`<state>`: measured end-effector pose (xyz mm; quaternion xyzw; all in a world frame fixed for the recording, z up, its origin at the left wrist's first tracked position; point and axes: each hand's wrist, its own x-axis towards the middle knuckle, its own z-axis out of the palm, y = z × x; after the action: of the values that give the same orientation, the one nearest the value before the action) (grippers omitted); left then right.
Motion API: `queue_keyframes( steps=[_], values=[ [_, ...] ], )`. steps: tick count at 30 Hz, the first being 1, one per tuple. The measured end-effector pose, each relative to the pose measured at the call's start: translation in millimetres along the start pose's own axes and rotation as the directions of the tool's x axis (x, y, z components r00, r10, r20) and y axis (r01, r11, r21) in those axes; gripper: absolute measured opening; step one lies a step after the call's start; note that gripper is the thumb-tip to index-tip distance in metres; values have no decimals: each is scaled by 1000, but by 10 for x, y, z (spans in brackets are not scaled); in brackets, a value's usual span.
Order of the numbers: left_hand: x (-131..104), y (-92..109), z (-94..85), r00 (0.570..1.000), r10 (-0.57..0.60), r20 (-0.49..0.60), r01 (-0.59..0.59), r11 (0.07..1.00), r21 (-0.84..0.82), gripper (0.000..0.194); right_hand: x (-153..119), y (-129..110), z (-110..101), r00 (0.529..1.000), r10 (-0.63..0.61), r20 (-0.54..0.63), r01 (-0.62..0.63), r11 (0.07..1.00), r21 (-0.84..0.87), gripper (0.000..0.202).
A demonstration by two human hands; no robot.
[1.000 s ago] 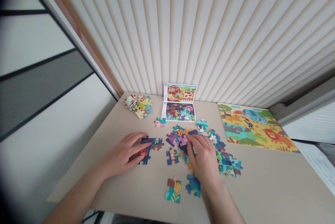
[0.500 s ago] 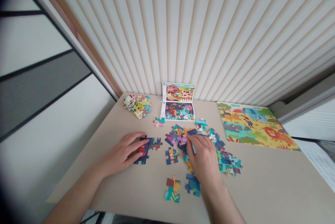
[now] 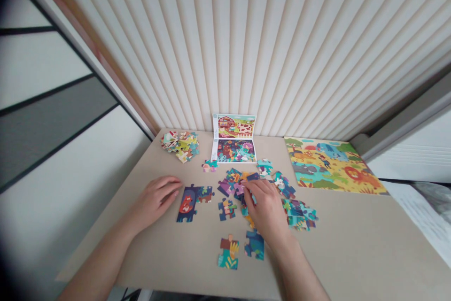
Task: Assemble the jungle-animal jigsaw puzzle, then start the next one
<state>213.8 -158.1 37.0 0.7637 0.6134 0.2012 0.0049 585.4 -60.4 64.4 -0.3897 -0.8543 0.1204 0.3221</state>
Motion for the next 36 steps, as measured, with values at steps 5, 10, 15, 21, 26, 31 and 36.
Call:
queue_keyframes(
  steps=[5, 10, 15, 21, 26, 31, 36],
  values=[
    [-1, 10, 30, 999, 24, 28, -24, 1000, -4, 29, 1, -103, -17, 981, -84, 173, 85, 996, 0, 16],
    [-5, 3, 40, 1000, 18, 26, -18, 1000, 7, 29, -22, -189, -28, 941, -103, 321, 121, 992, -37, 9],
    [-5, -9, 56, 999, 19, 45, -20, 1000, 19, 31, -34, -228, -24, 920, -101, 378, 129, 990, -50, 10],
    [-21, -15, 76, 1000, 14, 27, -14, 1000, 8, 31, -29, -237, -25, 909, -93, 406, 125, 991, -54, 19],
    [1, 67, 52, 998, 37, 60, -37, 999, -15, 35, -41, -221, -20, 900, -84, 428, 124, 990, -67, 25],
    [36, 157, 24, 992, 102, 75, -97, 993, -71, 36, -67, -195, 4, 899, -80, 431, 121, 990, -70, 30],
    [40, 181, 22, 990, 119, 76, -111, 989, -101, 39, -62, -195, 9, 896, -88, 436, 132, 988, -74, 26]
  ],
)
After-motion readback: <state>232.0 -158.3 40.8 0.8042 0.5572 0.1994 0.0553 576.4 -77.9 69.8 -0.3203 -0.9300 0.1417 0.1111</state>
